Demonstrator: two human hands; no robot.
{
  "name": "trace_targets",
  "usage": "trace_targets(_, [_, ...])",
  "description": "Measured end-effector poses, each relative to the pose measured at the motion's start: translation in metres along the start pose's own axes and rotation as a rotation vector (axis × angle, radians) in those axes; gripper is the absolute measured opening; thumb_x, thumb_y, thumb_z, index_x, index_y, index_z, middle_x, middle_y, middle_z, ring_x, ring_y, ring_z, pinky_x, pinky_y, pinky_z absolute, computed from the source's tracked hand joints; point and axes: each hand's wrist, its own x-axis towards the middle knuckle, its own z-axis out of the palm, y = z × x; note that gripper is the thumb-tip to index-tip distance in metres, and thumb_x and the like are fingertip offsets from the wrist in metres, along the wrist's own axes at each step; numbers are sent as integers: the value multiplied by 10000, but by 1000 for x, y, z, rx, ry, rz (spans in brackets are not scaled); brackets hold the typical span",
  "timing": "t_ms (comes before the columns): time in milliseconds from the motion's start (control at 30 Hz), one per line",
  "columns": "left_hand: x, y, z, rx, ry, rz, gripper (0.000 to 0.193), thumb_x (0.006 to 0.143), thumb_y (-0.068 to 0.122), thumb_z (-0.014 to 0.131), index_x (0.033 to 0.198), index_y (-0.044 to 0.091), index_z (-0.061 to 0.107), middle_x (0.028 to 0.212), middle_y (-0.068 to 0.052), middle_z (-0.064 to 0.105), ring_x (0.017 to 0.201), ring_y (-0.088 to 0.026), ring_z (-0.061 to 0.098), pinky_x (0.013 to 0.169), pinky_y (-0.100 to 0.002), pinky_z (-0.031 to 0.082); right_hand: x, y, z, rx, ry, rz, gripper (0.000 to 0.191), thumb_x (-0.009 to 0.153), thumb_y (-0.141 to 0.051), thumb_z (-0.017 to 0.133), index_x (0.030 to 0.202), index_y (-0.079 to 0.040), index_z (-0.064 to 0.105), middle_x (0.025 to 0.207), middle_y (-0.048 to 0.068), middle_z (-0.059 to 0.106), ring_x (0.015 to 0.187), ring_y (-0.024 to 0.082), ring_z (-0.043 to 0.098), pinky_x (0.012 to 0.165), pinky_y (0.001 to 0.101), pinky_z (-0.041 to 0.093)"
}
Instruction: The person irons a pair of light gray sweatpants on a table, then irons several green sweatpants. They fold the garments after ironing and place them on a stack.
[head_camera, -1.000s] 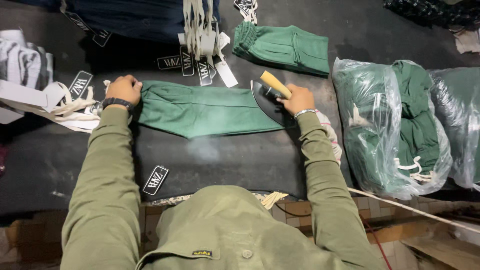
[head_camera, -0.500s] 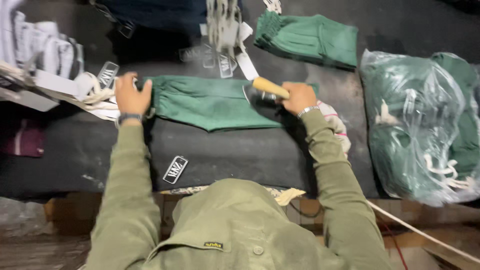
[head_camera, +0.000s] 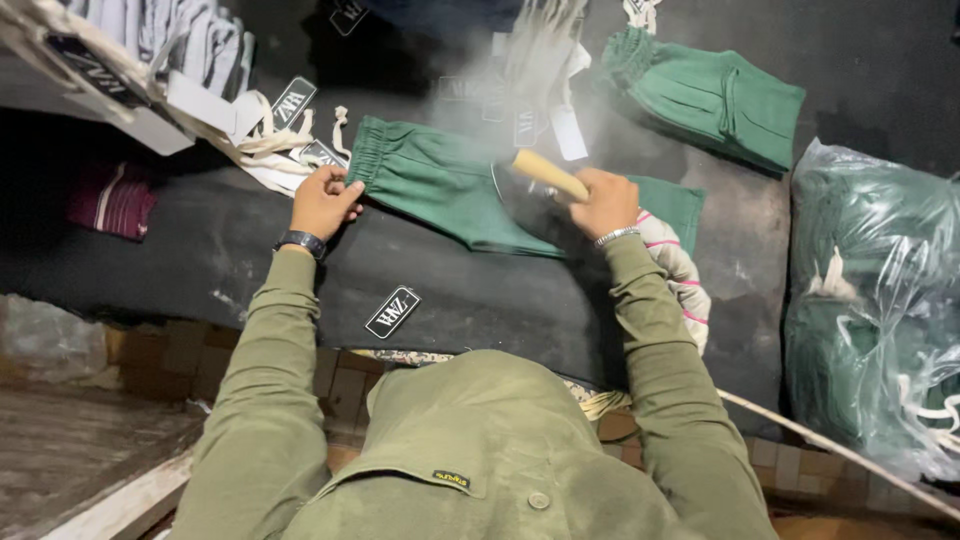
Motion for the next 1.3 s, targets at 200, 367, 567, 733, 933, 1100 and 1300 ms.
trace_targets(200, [-4,-8,1,58,52,97,272,951,120,771,1124,-28,622,825,-22,651,667,-73,642,585,-242,549,27,-50,22,24,-54,-187,155,735,-234,787,809,-143,686,772,138,690,745,413,671,648,533,506])
trace_targets(367, [-1,-10,0,70,26,103,273,946,124,765,1114,-35,618,814,-22,649,670,-74,657,586,-249,572,52,-115,61,-27,-2,-81,172,765,-212,775,893,-150,679,799,139,703,765,419,676,678,541,519])
trace_targets(567, [-4,-7,-2,27,54,56,220,966,126,726,1095,-29,640,795,-35,678,677,-82,677,596,-248,584,90,-162,79,18,-21,-103,230,828,-257,789,896,-96,641,830,145,713,775,412,689,684,533,529])
trace_targets(733, [-5,-7,1,9,97,27,197,961,117,717,1076,-33,659,812,-47,696,683,-87,688,600,-253,601,62,-161,62,5,-221,-242,242,698,-175,782,915,-146,681,834,149,715,837,405,691,733,527,531])
trace_targets(933, [-10,-8,3,255,170,156,179,974,117,720,1050,-42,691,823,-83,702,690,-125,694,619,-274,595,24,-126,39,40,-228,-197,160,801,-168,757,946,-145,691,859,143,722,846,414,685,735,542,523])
trace_targets(1100, [-17,-15,6,658,337,493,158,914,100,811,973,-15,719,796,-81,698,734,-105,664,670,-299,543,-24,-21,-8,-32,-97,223,290,805,-286,796,1006,-110,685,880,183,720,847,426,690,756,545,532])
trace_targets(1300, [-18,-9,24,350,412,445,95,973,55,732,1009,-3,667,850,-40,642,735,-92,542,677,-234,453,-92,139,-67,-190,59,740,427,776,-380,875,1025,-94,680,943,200,711,891,453,680,745,546,532])
